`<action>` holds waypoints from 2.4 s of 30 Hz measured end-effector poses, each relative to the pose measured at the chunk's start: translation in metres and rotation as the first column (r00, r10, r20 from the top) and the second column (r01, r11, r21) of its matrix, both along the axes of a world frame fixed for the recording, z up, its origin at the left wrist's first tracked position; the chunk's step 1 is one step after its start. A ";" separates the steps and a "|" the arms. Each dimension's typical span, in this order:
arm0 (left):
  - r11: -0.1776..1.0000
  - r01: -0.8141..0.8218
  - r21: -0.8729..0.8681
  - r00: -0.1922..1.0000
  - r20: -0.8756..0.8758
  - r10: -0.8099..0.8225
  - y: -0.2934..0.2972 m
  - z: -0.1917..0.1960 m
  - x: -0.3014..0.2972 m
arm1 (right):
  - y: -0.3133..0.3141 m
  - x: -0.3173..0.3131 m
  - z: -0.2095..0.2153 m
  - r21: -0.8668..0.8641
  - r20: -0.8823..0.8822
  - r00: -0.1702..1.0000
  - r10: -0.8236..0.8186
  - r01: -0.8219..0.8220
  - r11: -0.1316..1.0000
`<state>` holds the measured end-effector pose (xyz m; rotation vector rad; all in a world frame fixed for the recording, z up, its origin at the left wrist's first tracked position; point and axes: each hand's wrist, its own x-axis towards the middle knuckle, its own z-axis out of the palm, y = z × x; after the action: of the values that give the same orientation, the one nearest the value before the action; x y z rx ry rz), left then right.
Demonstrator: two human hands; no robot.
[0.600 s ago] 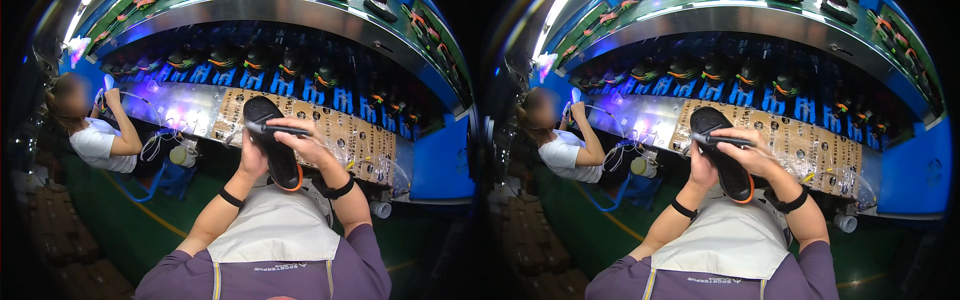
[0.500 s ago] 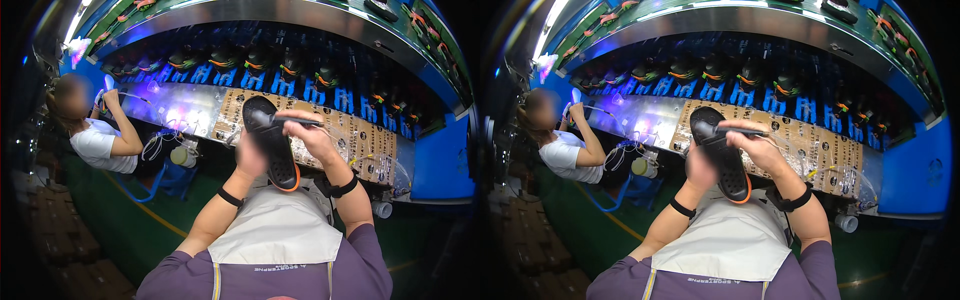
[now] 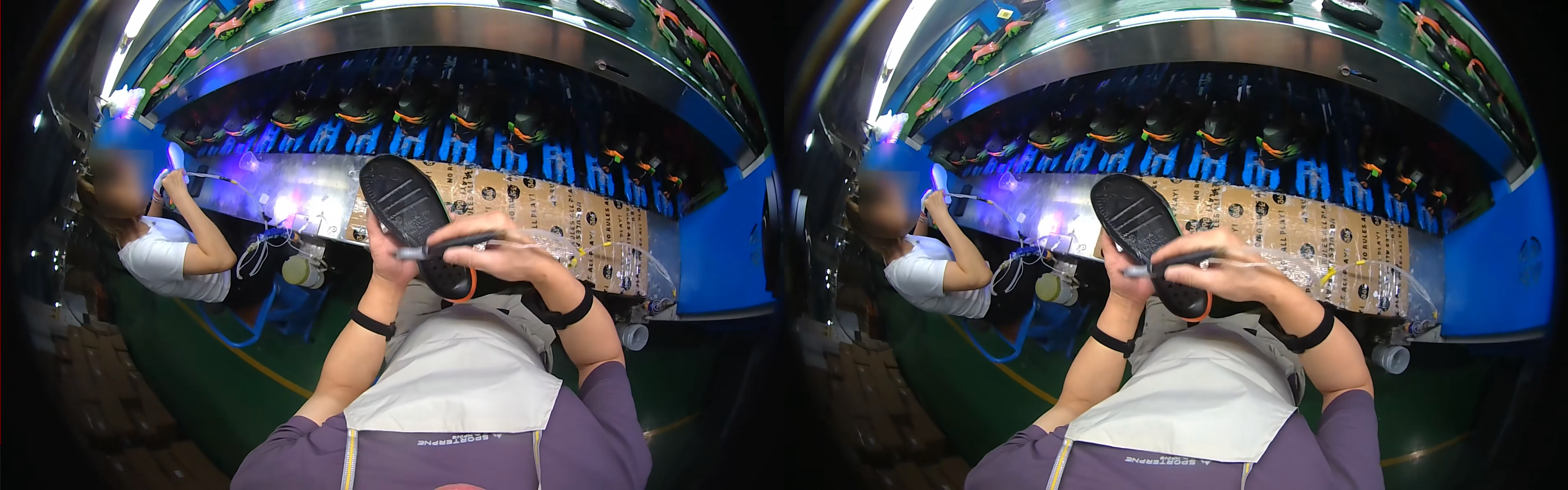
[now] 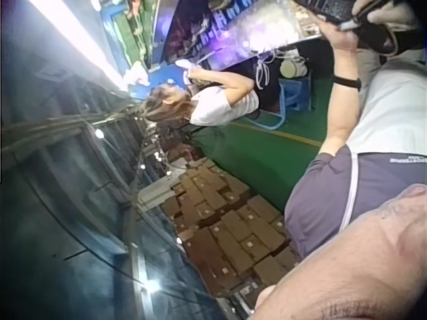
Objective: Apply adhesive or primer to the bottom of shoe soles using a brush-like tool at an assembly line.
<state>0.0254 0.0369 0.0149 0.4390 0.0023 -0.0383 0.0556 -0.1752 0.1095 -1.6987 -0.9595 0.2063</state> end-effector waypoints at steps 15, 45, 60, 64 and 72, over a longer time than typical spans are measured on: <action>0.994 0.018 -0.108 0.982 0.188 0.002 0.031 0.060 0.030 | 0.009 -0.015 0.019 -0.034 0.203 0.940 0.276 -0.275 0.961; 0.670 0.205 0.713 0.875 0.173 -0.453 0.018 0.153 0.105 | 0.003 0.007 0.055 -0.306 0.486 0.863 0.140 0.018 0.952; 0.265 0.159 0.951 0.966 -0.094 -0.240 0.020 0.131 0.120 | -0.013 0.014 0.052 -0.190 0.365 0.918 0.156 -0.090 0.978; 0.895 0.081 0.439 0.988 0.081 -0.130 0.063 0.075 0.104 | -0.029 0.013 0.024 0.016 -0.061 0.970 -0.236 0.237 0.971; 0.899 0.434 0.058 0.893 -0.159 -0.421 0.103 -0.028 -0.020 | -0.034 0.017 -0.048 0.169 -0.540 0.748 -0.386 0.545 0.821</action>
<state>0.0050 0.1396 -0.0129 0.5228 0.0484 -0.5087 0.0725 -0.2090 0.0611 -1.4301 -0.1477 0.1187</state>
